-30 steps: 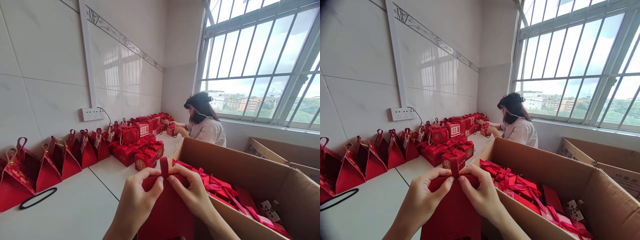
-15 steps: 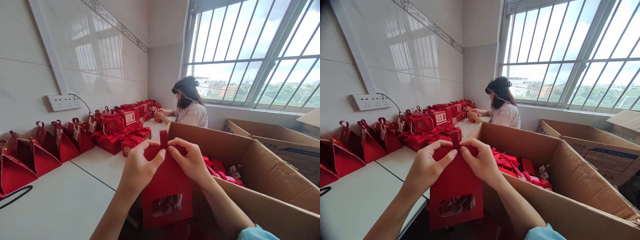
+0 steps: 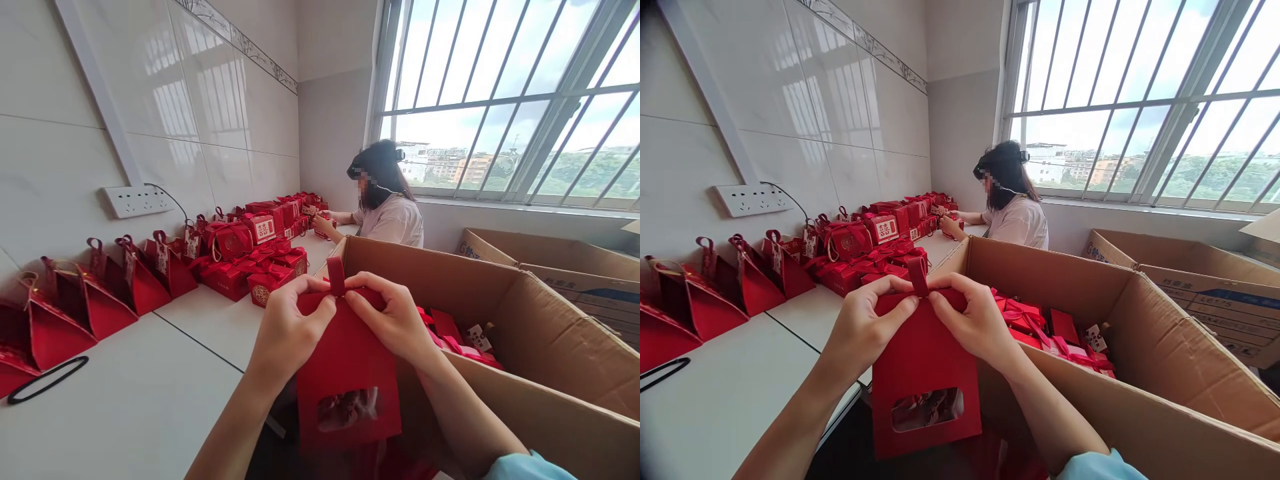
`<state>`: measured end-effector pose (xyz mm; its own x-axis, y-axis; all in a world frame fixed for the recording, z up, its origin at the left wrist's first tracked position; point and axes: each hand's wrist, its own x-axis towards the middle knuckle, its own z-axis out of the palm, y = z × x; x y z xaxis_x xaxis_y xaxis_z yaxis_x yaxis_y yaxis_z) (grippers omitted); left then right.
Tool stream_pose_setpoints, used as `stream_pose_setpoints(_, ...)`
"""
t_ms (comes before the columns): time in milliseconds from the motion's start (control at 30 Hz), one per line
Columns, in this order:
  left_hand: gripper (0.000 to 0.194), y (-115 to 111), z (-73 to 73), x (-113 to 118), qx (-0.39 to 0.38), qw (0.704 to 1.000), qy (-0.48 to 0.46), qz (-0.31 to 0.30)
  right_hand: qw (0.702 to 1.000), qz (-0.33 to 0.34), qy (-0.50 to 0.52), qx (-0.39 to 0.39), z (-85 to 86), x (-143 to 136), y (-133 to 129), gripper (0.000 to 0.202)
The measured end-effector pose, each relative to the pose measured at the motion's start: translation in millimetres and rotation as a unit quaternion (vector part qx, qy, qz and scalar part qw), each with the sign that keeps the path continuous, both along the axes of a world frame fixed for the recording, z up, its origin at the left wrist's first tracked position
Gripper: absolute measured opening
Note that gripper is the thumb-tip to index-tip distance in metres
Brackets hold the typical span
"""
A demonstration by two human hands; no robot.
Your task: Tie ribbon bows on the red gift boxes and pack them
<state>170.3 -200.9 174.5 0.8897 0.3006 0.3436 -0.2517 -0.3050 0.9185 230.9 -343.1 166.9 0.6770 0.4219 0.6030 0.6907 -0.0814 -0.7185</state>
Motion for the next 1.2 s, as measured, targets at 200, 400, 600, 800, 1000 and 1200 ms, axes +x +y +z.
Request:
stream_pose_setpoints(200, 0.022, -4.9, -1.7, 2.4, -0.021, 1.0, 0.001, -0.017, 1.0, -0.006, 0.003, 0.009, -2.2, 4.7, -3.3, 0.017)
stream_pose_setpoints(400, 0.027, -4.5, -1.2, 3.8, -0.046, 0.997, 0.015, -0.056, 0.999, 0.012, 0.039, 0.015, -0.3, 3.4, -9.7, 0.025)
stream_pose_setpoints(600, 0.023, -2.6, -1.6, 2.5, -0.009, 0.998, -0.004, -0.057, 0.998, 0.02, 0.055, 0.009, 0.5, 0.5, -7.2, 0.024)
stream_pose_setpoints(800, 0.021, 0.6, -3.2, -2.3, 0.0, 1.0, -0.015, -0.009, 0.995, 0.07, 0.068, 0.003, -4.2, 0.4, -12.9, 0.033)
stream_pose_setpoints(1000, 0.021, 3.5, 0.9, -10.0, -0.043, 0.994, -0.045, 0.089, 0.981, 0.145, 0.102, -0.078, -14.4, 1.1, -28.3, 0.031)
stream_pose_setpoints(1200, 0.046, 15.7, -4.7, -10.6, -0.112, 0.993, -0.03, 0.031, 0.979, 0.135, 0.137, -0.075, -19.9, 7.3, -29.1, 0.026)
